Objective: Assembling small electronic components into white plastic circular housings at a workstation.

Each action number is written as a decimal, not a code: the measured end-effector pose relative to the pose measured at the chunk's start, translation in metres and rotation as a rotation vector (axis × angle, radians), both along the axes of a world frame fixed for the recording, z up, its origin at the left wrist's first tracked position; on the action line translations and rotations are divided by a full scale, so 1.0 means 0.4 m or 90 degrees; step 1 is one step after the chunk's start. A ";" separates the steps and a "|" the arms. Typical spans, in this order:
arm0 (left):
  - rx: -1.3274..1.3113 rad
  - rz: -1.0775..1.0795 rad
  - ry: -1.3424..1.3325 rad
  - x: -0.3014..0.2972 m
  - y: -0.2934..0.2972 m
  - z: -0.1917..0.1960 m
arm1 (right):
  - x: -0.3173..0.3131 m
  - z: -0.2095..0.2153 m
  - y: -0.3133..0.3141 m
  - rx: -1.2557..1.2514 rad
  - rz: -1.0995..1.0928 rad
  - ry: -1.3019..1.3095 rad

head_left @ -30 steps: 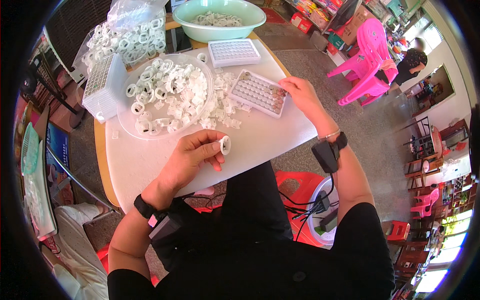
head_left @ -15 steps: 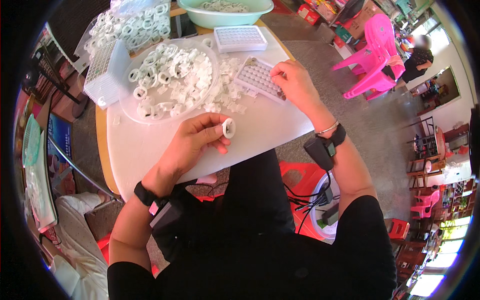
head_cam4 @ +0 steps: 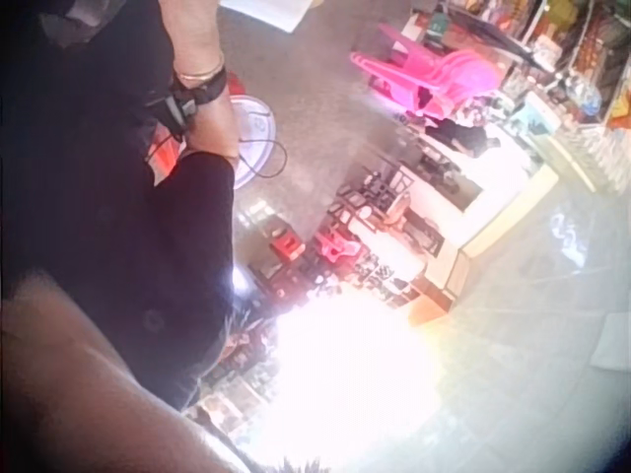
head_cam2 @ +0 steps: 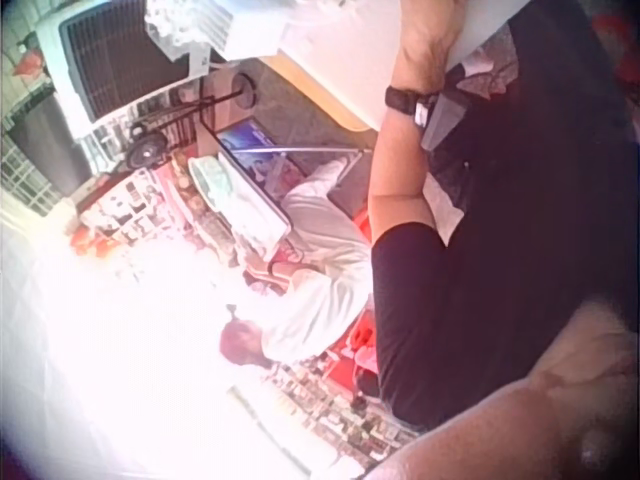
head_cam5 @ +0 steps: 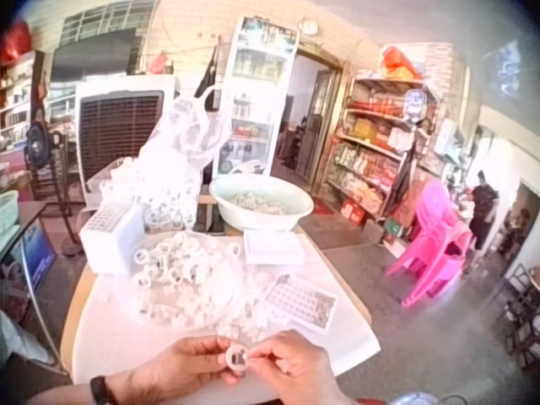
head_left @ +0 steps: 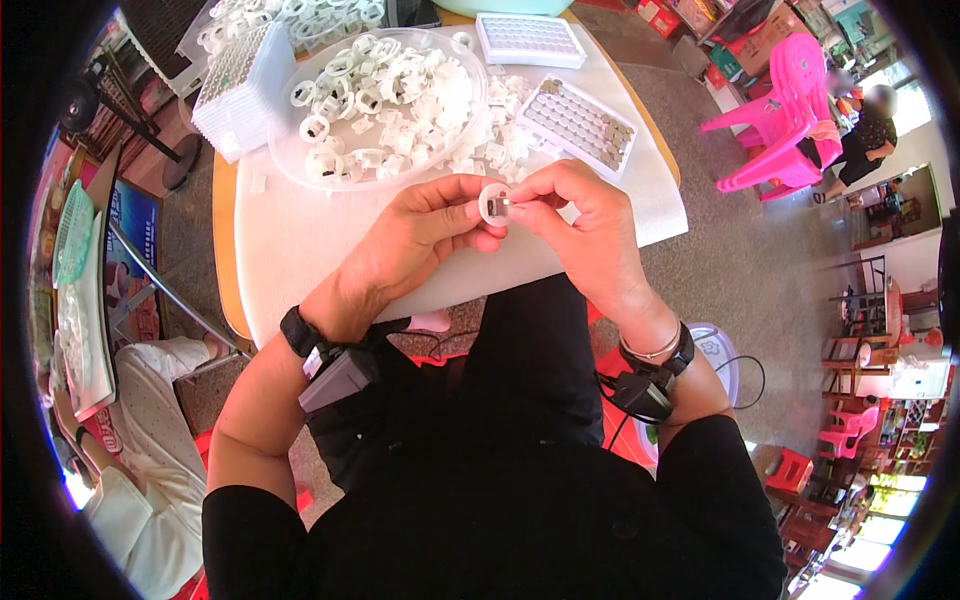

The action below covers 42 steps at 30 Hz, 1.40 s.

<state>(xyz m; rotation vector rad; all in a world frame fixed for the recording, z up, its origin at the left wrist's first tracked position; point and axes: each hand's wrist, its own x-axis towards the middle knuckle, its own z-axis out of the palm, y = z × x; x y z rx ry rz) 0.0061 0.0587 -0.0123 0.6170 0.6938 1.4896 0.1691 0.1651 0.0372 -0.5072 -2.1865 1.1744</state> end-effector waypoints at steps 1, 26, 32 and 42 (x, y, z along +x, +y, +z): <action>-0.001 -0.001 -0.001 0.000 -0.001 -0.001 | 0.001 -0.002 -0.001 -0.001 -0.001 -0.001; -0.047 -0.028 0.059 -0.008 -0.011 -0.002 | 0.041 -0.008 0.195 -0.105 -0.040 -0.074; -0.052 -0.034 0.075 -0.001 0.006 0.010 | 0.052 -0.032 0.336 0.333 -0.213 -0.217; -0.063 -0.041 0.080 -0.001 -0.001 0.023 | 0.025 -0.033 0.329 0.393 -0.163 -0.286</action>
